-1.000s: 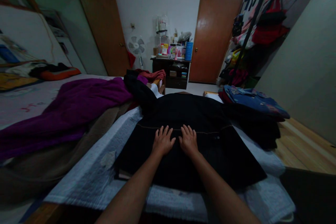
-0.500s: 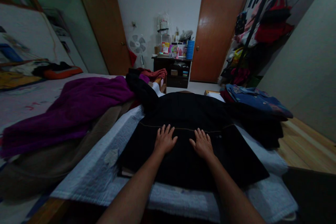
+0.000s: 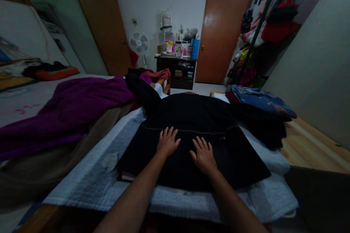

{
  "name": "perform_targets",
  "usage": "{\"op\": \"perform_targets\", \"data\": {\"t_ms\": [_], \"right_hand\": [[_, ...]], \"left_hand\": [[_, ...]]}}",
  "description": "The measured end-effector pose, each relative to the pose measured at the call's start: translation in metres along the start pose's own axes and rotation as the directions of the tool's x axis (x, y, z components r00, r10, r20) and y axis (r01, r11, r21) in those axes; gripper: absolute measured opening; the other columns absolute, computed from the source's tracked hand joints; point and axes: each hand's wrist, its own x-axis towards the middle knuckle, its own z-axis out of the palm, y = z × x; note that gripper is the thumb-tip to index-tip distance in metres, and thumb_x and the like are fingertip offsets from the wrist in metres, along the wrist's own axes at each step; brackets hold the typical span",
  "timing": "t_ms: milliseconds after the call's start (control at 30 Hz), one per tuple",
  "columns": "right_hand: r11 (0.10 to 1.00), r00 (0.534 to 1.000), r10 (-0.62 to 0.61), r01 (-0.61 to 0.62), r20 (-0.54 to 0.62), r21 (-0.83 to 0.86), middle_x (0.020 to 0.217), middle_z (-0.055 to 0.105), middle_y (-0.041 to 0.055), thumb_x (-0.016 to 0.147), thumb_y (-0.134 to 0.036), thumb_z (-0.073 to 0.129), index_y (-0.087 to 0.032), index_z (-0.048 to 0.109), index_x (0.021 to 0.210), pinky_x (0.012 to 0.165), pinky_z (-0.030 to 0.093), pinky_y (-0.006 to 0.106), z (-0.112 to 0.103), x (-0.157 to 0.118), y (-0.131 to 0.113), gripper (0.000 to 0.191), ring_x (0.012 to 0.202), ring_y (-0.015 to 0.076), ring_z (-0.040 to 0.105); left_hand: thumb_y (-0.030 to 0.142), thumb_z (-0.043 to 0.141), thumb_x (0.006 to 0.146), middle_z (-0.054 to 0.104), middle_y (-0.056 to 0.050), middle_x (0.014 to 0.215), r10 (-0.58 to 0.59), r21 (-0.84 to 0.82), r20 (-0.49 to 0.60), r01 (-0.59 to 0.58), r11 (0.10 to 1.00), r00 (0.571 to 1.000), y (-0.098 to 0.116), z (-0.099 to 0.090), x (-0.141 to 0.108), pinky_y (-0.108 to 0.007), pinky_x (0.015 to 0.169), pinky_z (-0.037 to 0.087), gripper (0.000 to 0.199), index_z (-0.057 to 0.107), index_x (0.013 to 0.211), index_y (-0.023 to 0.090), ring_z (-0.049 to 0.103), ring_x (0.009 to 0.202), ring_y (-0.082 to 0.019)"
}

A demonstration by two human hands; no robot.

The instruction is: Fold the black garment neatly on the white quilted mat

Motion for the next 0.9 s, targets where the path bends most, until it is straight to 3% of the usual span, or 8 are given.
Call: {"op": "perform_targets", "data": {"t_ms": [233, 367, 467, 567, 733, 833, 900], "right_hand": [[1.0, 1.0, 0.004, -0.004, -0.004, -0.002, 0.152, 0.03, 0.0057, 0.092, -0.046, 0.039, -0.021, 0.039, 0.141, 0.111, 0.013, 0.05, -0.003, 0.0, -0.001, 0.056, 0.14, 0.0268, 0.021], [1.0, 1.0, 0.004, -0.004, -0.002, 0.002, 0.151, 0.031, 0.0062, 0.091, -0.045, 0.04, -0.021, 0.039, 0.141, 0.111, 0.014, 0.049, -0.002, 0.0, 0.0, 0.055, 0.14, 0.0263, 0.021], [1.0, 1.0, 0.01, -0.01, 0.003, 0.005, 0.151, 0.031, 0.0064, 0.091, -0.046, 0.041, -0.022, 0.039, 0.141, 0.111, 0.014, 0.049, -0.001, 0.001, 0.001, 0.056, 0.14, 0.0262, 0.021], [1.0, 1.0, 0.012, -0.012, -0.004, 0.01, 0.151, 0.031, 0.0058, 0.091, -0.046, 0.04, -0.022, 0.039, 0.141, 0.111, 0.014, 0.049, 0.0, 0.001, 0.002, 0.056, 0.14, 0.0259, 0.021], [0.999, 1.0, 0.02, -0.02, 0.007, 0.031, 0.152, 0.031, 0.005, 0.091, -0.046, 0.041, -0.022, 0.039, 0.141, 0.112, 0.013, 0.049, -0.001, 0.0, 0.002, 0.056, 0.14, 0.0252, 0.02], [0.999, 1.0, 0.017, -0.017, 0.002, 0.041, 0.151, 0.031, 0.0048, 0.091, -0.046, 0.041, -0.023, 0.039, 0.141, 0.112, 0.012, 0.048, -0.003, 0.0, 0.002, 0.055, 0.14, 0.0249, 0.021], [0.999, 1.0, 0.015, -0.015, -0.009, 0.048, 0.151, 0.032, 0.0045, 0.091, -0.046, 0.041, -0.023, 0.04, 0.14, 0.112, 0.012, 0.048, -0.004, 0.0, 0.001, 0.055, 0.14, 0.0249, 0.022]], "left_hand": [[0.027, 0.039, 0.091, 0.04, -0.006, 0.147, 0.044, 0.008, 0.016, -0.045, 0.999, 0.999, 0.016, -0.009, -0.02, -0.05, 0.11, 0.024, 0.044, 0.046, 0.135, 0.026, 0.033, 0.134, -0.025], [0.035, 0.041, 0.091, 0.035, -0.002, 0.15, -0.004, -0.001, 0.106, 0.004, 1.0, 0.994, 0.013, -0.016, -0.038, -0.058, 0.108, 0.023, 0.049, 0.039, 0.14, 0.032, 0.025, 0.138, -0.03], [0.048, 0.045, 0.088, 0.031, -0.002, 0.152, -0.048, 0.028, 0.176, 0.044, 0.999, 0.983, -0.004, -0.023, -0.042, -0.059, 0.108, 0.02, 0.055, 0.037, 0.141, 0.034, 0.022, 0.139, -0.035], [0.048, 0.043, 0.09, 0.031, -0.007, 0.152, -0.069, 0.07, 0.219, 0.055, 0.996, 0.973, -0.032, -0.029, -0.039, -0.049, 0.11, 0.023, 0.057, 0.037, 0.143, 0.027, 0.025, 0.139, -0.03], [0.049, 0.037, 0.092, 0.033, -0.011, 0.151, -0.171, 0.154, 0.177, 0.145, 0.977, 0.969, -0.079, -0.03, -0.034, -0.043, 0.109, 0.027, 0.057, 0.039, 0.141, 0.02, 0.026, 0.139, -0.027], [0.052, 0.036, 0.092, 0.032, -0.011, 0.151, -0.157, 0.159, 0.152, 0.133, 0.978, 0.976, -0.092, -0.029, -0.036, -0.043, 0.109, 0.028, 0.059, 0.039, 0.141, 0.019, 0.028, 0.139, -0.027], [0.05, 0.037, 0.092, 0.033, -0.012, 0.15, -0.158, 0.168, 0.134, 0.135, 0.977, 0.978, -0.09, -0.029, -0.038, -0.045, 0.109, 0.027, 0.057, 0.041, 0.14, 0.019, 0.029, 0.138, -0.028]]}}
